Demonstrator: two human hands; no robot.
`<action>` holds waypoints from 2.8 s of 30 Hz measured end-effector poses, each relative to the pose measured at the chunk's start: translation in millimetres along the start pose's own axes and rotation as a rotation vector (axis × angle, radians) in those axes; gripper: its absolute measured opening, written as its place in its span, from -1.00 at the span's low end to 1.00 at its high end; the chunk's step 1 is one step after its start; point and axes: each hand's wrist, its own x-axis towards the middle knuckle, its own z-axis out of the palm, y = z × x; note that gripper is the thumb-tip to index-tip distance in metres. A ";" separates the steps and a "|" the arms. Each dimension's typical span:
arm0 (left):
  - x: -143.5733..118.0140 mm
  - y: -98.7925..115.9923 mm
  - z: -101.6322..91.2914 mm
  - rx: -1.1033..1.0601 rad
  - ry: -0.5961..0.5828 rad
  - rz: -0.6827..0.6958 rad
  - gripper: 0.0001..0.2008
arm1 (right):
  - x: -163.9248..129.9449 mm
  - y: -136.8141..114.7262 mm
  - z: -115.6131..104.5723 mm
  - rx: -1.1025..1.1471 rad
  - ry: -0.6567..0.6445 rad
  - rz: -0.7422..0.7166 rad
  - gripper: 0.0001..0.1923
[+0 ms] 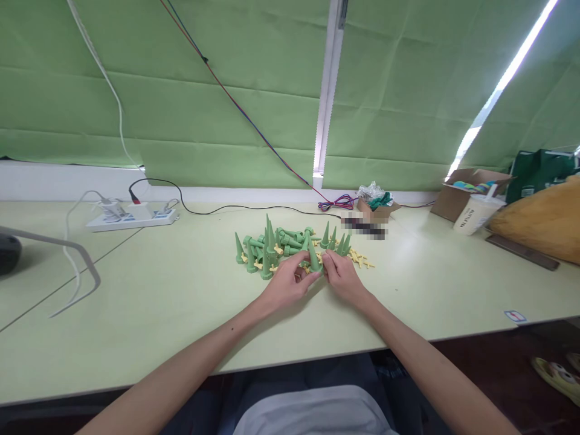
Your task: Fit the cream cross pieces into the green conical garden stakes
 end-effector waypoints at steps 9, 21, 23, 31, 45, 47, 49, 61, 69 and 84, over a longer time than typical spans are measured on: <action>0.4 -7.8 1.8 0.116 0.016 0.103 -0.77 | 0.4 0.7 0.6 -0.045 0.014 -0.026 -0.61; -0.3 -4.7 3.4 0.178 0.052 0.130 -0.81 | 0.6 0.4 2.5 -0.060 0.067 -0.013 -0.59; -0.9 -3.6 3.7 0.157 0.087 0.088 -0.76 | 0.5 -0.3 2.0 -0.035 0.077 0.001 -0.60; 2.2 0.2 0.8 -0.296 -0.081 -0.171 -0.57 | -0.2 -5.3 -2.0 0.050 0.116 0.023 -0.59; 3.0 -1.0 -1.5 -0.384 -0.152 -0.200 -0.59 | -0.9 -2.0 -0.5 0.060 0.030 -0.014 -0.59; 1.7 -1.1 -1.0 -0.334 -0.125 -0.169 -0.62 | -0.8 -2.1 -0.8 0.038 0.022 -0.018 -0.58; 0.7 -0.8 0.0 -0.282 -0.100 -0.157 -0.64 | -0.7 -2.6 -0.8 0.024 0.016 -0.024 -0.56; 0.7 0.2 1.2 0.034 0.078 0.017 -0.74 | -1.4 -3.6 0.6 0.010 -0.003 -0.020 -0.52; 0.3 4.0 2.3 0.043 0.103 0.036 -0.81 | -0.9 -6.3 -0.4 0.014 0.026 -0.019 -0.53; 7.0 6.3 -2.2 -0.514 -0.125 -0.291 -0.47 | -0.7 -6.6 -1.8 0.069 0.062 -0.002 -0.61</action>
